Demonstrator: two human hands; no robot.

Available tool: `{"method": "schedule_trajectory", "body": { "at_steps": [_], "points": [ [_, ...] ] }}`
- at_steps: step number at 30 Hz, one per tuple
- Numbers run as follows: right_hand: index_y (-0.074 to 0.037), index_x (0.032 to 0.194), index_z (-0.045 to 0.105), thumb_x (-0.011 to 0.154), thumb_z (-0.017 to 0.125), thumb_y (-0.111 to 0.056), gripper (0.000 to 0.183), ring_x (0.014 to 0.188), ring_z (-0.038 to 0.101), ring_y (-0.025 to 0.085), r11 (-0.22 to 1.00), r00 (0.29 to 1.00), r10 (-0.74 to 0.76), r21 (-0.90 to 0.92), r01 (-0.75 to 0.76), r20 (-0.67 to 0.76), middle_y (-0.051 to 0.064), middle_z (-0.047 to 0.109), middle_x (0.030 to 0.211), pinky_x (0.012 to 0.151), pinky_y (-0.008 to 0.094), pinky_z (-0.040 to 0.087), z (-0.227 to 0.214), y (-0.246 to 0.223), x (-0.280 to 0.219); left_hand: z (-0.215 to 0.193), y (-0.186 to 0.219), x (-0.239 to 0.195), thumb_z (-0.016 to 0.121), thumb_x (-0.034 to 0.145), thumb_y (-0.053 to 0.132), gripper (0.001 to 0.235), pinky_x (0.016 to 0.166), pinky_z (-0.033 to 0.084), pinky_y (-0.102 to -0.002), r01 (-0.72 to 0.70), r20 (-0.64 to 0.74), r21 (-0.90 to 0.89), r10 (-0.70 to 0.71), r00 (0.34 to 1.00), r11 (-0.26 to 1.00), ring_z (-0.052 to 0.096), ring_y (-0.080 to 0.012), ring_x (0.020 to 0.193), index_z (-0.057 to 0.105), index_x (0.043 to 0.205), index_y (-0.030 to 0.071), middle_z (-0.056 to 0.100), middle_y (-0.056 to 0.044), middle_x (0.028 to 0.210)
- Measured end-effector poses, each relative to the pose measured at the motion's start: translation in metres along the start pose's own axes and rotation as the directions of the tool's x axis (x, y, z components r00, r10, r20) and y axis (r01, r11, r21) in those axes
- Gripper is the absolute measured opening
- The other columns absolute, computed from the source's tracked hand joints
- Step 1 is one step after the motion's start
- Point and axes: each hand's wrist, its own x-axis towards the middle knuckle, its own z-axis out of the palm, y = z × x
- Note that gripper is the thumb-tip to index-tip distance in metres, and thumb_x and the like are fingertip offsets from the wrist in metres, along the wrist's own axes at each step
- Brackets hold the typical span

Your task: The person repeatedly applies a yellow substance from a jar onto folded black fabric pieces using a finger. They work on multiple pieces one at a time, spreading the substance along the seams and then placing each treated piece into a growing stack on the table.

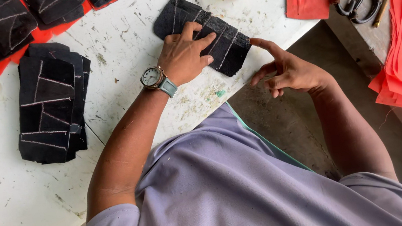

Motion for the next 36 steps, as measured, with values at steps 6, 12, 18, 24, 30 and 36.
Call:
{"method": "schedule_trajectory", "body": {
  "at_steps": [6, 12, 18, 24, 30, 36],
  "points": [
    [-0.025, 0.160, 0.021, 0.081, 0.072, -0.005, 0.097, 0.059, 0.071, 0.018, 0.851, 0.979, 0.202, -0.500, -0.162, 0.027, 0.016, 0.082, 0.095, 0.062, 0.031, 0.063, 0.034, -0.025, -0.006, 0.005, -0.003, -0.001, 0.074, 0.091, 0.037, 0.058, 0.104, 0.036, -0.044, -0.019, -0.037, -0.010, 0.018, 0.999, 1.000, 0.057, -0.0251, 0.111, 0.059, 0.145, 0.023, 0.044, -0.010, 0.146],
    [-0.023, 0.163, 0.019, 0.080, 0.068, -0.003, 0.098, 0.055, 0.063, 0.017, 0.964, 0.981, 0.116, -0.221, -0.149, -0.156, 0.017, 0.078, 0.091, 0.053, 0.035, 0.057, 0.044, -0.041, -0.005, 0.006, -0.002, 0.000, 0.074, 0.092, 0.038, 0.058, 0.104, 0.036, -0.044, -0.016, -0.016, -0.002, 0.016, 1.000, 1.000, 0.060, -0.0228, 0.110, 0.058, 0.146, 0.024, 0.044, -0.009, 0.146],
    [-0.021, 0.160, 0.028, 0.082, 0.075, -0.014, 0.091, 0.052, 0.066, 0.019, 0.885, 0.995, 0.079, -0.463, -0.043, 0.059, 0.017, 0.079, 0.075, 0.055, 0.034, 0.062, 0.060, -0.043, -0.011, 0.007, -0.006, 0.004, 0.075, 0.092, 0.037, 0.059, 0.101, 0.037, -0.044, 0.005, 0.031, -0.009, -0.005, 1.000, 1.000, 0.059, -0.0245, 0.116, 0.056, 0.146, 0.025, 0.043, -0.009, 0.146],
    [-0.018, 0.155, 0.040, 0.079, 0.074, -0.007, 0.084, 0.072, 0.074, 0.020, 0.748, 0.997, 0.050, -0.658, -0.079, -0.063, 0.018, 0.079, 0.083, 0.070, 0.035, 0.062, 0.049, -0.034, -0.015, -0.008, -0.008, 0.008, 0.076, 0.088, 0.031, 0.060, 0.097, 0.039, -0.044, -0.053, 0.039, -0.025, 0.054, 0.998, 0.998, 0.063, -0.0263, 0.110, 0.058, 0.144, 0.022, 0.044, -0.011, 0.145],
    [-0.002, 0.146, 0.057, 0.085, 0.071, -0.003, 0.063, 0.068, 0.055, 0.012, 0.958, 0.941, -0.191, -0.261, 0.117, -0.280, 0.012, 0.065, 0.089, 0.057, 0.026, 0.047, 0.014, -0.006, -0.035, -0.001, 0.025, 0.016, 0.069, 0.104, 0.055, 0.049, 0.094, 0.050, -0.039, 0.098, 0.109, 0.249, -0.128, 0.986, 0.963, 0.071, -0.0249, 0.096, 0.068, 0.125, 0.011, 0.071, -0.010, 0.107],
    [-0.004, 0.151, 0.045, 0.081, 0.072, -0.001, 0.075, 0.065, 0.058, 0.010, 0.979, 0.911, -0.201, -0.116, 0.170, -0.360, 0.007, 0.066, 0.084, 0.054, 0.023, 0.048, -0.006, 0.007, -0.044, -0.023, -0.013, 0.012, 0.069, 0.089, 0.015, 0.038, 0.091, 0.048, -0.044, -0.289, 0.060, 0.154, 0.283, 0.957, 0.945, 0.070, -0.0173, 0.083, 0.072, 0.123, 0.029, 0.061, -0.007, 0.128]
  ]
}}
